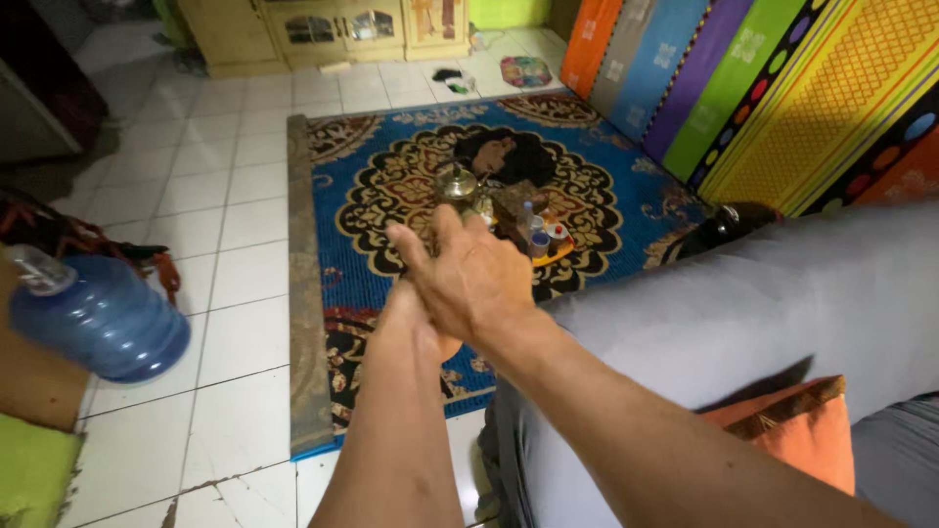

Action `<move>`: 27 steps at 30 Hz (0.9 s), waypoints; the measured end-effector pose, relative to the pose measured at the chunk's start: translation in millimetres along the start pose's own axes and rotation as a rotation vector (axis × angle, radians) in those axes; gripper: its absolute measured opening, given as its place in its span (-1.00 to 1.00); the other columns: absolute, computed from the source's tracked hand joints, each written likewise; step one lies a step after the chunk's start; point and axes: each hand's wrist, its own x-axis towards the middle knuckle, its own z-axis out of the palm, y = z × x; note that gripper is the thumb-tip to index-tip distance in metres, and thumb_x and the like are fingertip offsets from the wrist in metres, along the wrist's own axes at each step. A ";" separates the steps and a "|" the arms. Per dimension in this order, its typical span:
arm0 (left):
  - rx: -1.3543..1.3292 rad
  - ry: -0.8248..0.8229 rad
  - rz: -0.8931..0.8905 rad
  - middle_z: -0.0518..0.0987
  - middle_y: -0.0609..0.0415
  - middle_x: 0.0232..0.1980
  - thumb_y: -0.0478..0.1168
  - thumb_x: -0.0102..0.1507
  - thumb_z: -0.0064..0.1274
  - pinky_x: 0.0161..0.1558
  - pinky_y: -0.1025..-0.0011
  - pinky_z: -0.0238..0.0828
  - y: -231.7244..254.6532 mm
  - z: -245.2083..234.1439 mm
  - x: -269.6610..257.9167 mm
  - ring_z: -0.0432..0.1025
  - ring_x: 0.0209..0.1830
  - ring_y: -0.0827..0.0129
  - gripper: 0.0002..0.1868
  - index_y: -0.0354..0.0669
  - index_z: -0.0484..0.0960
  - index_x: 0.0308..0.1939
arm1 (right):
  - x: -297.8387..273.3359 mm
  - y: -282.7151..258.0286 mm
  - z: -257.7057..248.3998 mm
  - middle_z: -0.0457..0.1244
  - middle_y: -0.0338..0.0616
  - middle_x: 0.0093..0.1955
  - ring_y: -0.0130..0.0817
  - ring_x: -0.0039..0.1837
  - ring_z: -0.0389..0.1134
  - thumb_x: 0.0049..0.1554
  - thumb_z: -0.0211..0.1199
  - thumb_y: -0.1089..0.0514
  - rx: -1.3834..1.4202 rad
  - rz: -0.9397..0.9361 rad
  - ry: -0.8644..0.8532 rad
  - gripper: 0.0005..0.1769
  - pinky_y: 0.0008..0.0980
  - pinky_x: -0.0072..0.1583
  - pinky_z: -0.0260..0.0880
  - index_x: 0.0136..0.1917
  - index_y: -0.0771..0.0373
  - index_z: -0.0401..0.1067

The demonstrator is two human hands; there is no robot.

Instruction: The person tidies a bed by first placing a helmet on a nearby table, then picking up and discarding a small item into a plastic bag. They smooth the gray bedsheet, pick up an orange pillow, and use a straw broom to dust the pillow before placing it back on the bed and smoothing the sheet again.

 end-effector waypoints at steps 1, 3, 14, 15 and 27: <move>0.019 0.120 -0.006 0.60 0.02 0.10 0.06 0.41 -0.34 0.02 0.32 0.53 1.9 -5.3 12.6 0.51 0.03 0.31 -0.57 -0.08 0.51 0.12 | 12.3 4.5 9.2 0.34 0.20 0.07 0.29 0.08 0.38 0.17 0.02 -0.43 -0.023 0.055 -0.046 -0.38 0.16 0.10 0.36 0.09 0.12 0.45; 0.071 0.171 -0.021 0.61 0.05 -0.01 -0.01 0.45 -0.26 -0.16 0.35 0.52 3.3 -22.4 44.9 0.51 -0.15 0.36 -0.64 -0.12 0.56 0.04 | 38.9 18.5 26.3 0.36 0.18 0.06 0.26 0.12 0.38 0.15 0.10 -0.33 -0.063 0.181 -0.127 -0.50 0.15 0.14 0.36 0.15 0.03 0.43; 0.353 0.239 -0.274 0.44 -0.01 0.35 0.00 0.45 -0.41 0.24 0.25 0.33 34.7 -24.9 127.3 0.38 0.27 0.25 -0.51 -0.14 0.33 0.37 | 125.5 94.2 104.1 0.41 0.05 -0.03 0.10 0.05 0.45 0.11 0.24 0.01 0.012 0.376 0.077 -0.82 -0.02 0.08 0.46 -0.08 0.09 0.53; 0.326 0.239 -0.286 0.40 -0.09 0.39 0.00 0.46 -0.41 0.31 0.21 0.29 34.1 -22.8 128.4 0.35 0.34 0.19 -0.48 -0.20 0.27 0.41 | 129.3 102.7 109.7 0.41 0.04 -0.04 0.09 0.03 0.45 0.08 0.27 0.02 0.011 0.379 0.105 -0.83 -0.03 0.06 0.46 -0.10 0.10 0.52; 0.387 0.166 -0.463 0.31 -0.27 0.49 0.05 0.45 -0.38 0.39 0.10 0.26 -27.4 -30.4 207.0 0.29 0.42 0.05 -0.37 -0.33 0.28 0.44 | 141.0 220.2 148.8 0.38 0.00 0.04 0.02 0.07 0.45 0.00 0.32 0.14 0.076 0.598 0.070 -0.86 -0.08 0.11 0.45 -0.12 0.12 0.52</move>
